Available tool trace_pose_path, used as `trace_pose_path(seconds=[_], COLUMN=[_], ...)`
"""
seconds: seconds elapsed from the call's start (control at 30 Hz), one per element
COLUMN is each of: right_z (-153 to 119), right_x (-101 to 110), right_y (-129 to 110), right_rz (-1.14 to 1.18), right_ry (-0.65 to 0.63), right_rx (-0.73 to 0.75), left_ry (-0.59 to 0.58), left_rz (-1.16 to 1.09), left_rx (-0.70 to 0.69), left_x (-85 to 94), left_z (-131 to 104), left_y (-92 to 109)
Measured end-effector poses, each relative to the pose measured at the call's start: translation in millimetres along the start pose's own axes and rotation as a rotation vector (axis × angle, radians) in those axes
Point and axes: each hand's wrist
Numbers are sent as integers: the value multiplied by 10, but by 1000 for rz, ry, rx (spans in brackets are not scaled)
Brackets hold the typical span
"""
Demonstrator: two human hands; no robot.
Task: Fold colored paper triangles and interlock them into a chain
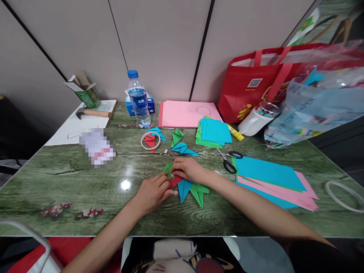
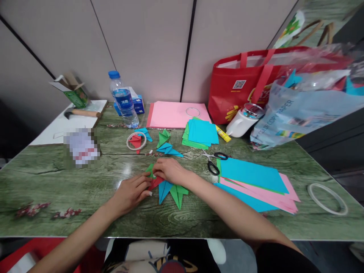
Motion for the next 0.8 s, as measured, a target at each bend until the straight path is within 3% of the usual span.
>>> trace_pose_path(seconds=[0.33,0.63,0.8], right_z=[29,120,86], right_x=[31,82,60], right_y=[11,55,56], right_rz=[60,96,128], right_ry=[-38,-147,-97], right_rx=[-20,-2,-45], left_ry=[-48,-32,-17], left_rz=[-115,-99,-98], left_rx=[99,74,73], left_x=[15,8,-5], left_z=[-11,-17,-26], left_y=[-8,-31,-44])
Point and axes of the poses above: each hand's wrist, its own z-axis towards the middle knuckle, its own x-axis out of the back of the hand, y = z × x, and after that the axes turned 12 degrees about -z, right-handed
